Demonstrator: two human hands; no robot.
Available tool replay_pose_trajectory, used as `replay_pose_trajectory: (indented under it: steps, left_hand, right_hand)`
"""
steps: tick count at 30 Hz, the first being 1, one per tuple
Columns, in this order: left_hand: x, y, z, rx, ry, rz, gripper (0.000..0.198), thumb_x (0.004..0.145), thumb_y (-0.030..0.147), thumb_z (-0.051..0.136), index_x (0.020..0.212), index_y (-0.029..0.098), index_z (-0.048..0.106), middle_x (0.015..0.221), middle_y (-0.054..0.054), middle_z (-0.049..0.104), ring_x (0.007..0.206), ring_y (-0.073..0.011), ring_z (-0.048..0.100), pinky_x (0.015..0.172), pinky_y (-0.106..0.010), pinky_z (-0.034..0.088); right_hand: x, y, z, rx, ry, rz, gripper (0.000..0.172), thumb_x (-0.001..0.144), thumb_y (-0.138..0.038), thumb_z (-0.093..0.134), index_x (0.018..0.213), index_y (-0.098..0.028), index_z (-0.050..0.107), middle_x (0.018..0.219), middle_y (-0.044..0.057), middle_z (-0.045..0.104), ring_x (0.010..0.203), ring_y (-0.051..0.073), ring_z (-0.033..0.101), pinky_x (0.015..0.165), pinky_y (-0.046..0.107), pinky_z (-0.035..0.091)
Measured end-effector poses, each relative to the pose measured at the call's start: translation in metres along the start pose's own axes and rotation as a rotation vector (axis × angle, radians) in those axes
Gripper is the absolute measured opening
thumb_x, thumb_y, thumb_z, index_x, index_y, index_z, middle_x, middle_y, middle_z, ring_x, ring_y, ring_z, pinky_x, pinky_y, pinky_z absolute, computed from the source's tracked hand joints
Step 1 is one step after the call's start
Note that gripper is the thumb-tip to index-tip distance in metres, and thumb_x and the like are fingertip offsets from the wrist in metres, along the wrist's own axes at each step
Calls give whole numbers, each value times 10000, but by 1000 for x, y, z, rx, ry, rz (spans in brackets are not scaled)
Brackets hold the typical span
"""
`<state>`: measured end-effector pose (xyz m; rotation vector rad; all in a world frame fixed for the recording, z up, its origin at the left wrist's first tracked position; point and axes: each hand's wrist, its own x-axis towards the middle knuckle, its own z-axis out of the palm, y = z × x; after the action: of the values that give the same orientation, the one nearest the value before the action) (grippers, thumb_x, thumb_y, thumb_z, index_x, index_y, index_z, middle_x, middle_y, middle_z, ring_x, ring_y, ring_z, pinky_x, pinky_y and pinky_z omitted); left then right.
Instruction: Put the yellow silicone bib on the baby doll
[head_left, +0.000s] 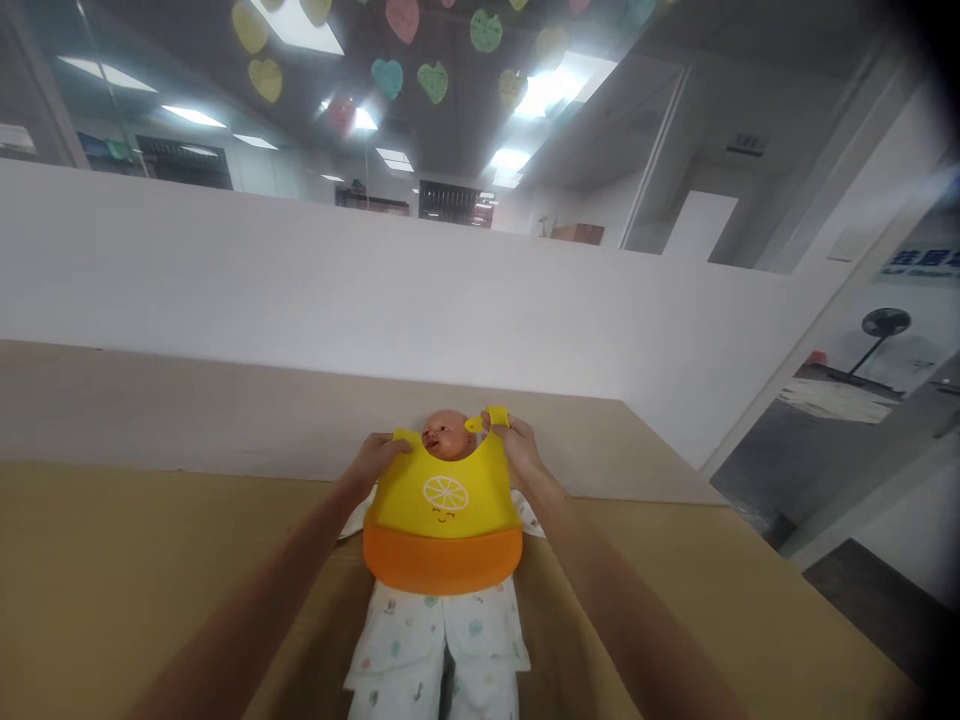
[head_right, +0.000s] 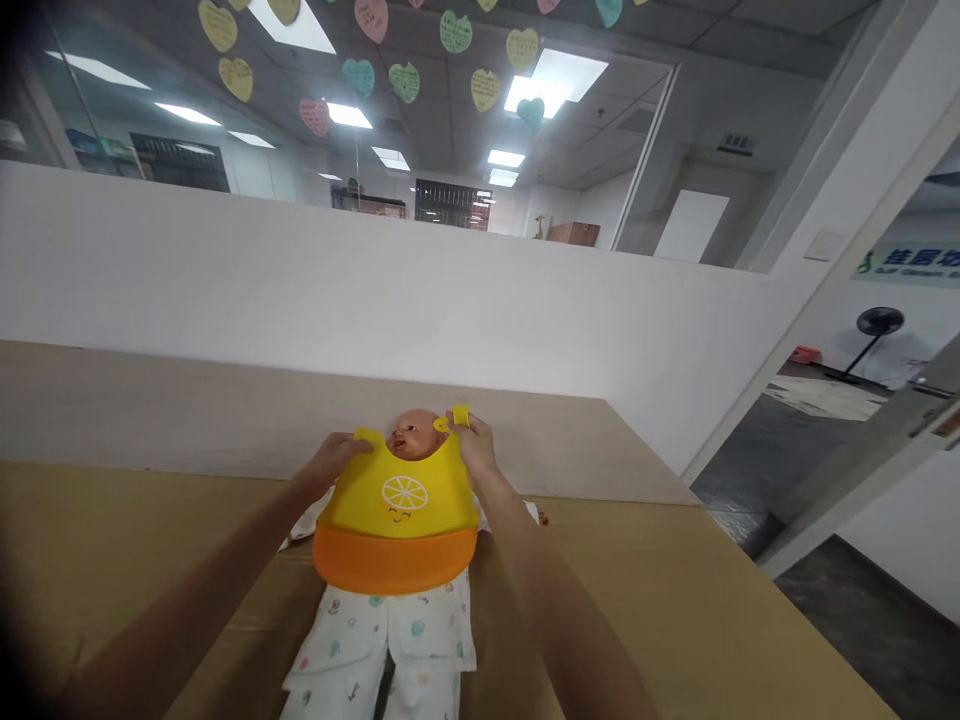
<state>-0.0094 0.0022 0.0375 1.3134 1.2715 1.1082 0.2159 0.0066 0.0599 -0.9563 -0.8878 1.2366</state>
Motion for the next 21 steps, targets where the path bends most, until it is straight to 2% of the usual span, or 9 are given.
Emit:
replay_pose_trajectory:
  steps: [4,7,9,12,15,21]
  left_hand:
    - [7,-14,-1,35,6,-46,151,617,270,596,556,133,583,475,20,538,448,-116,467,442,-224,285]
    - [12,-26,0,31,-22,-85,178,624,299,607,558,137,569,432,37,487,395,-101,419,405,-219,254]
    - [17,-35,0,-61,-97,-106,174,634,300,615,633,126,604,477,22,538,409,-112,456,414,-224,302]
    - [26,-48,-2,-270,-205,-108,207,643,264,644,766,97,649,642,-38,651,534,-147,567,515,-244,412]
    - [33,-56,-4,-359,-245,-130,241,679,277,672,826,85,667,731,-74,689,626,-177,617,604,-268,461]
    - [43,-63,-1,-420,-296,-229,275,720,334,663,842,88,686,826,-111,712,718,-216,647,680,-301,485]
  right_hand:
    - [16,38,-13,46,-1,40,323,585,-353,712,821,-143,647,713,23,666,577,125,553,522,227,420]
    - [24,57,-20,50,50,54,293,581,-324,706,809,-151,643,688,18,658,544,119,535,493,223,403]
    - [29,66,-23,66,79,66,279,582,-302,681,818,-159,645,707,22,668,552,127,543,490,226,407]
    - [33,76,-26,125,133,114,291,567,-255,636,844,-167,644,798,39,695,604,152,580,514,241,437]
    - [35,84,-29,229,142,154,327,558,-203,599,882,-176,642,861,42,706,680,169,615,572,251,473]
    - [37,97,-34,349,104,159,346,547,-178,612,893,-183,633,830,20,706,735,172,639,615,250,499]
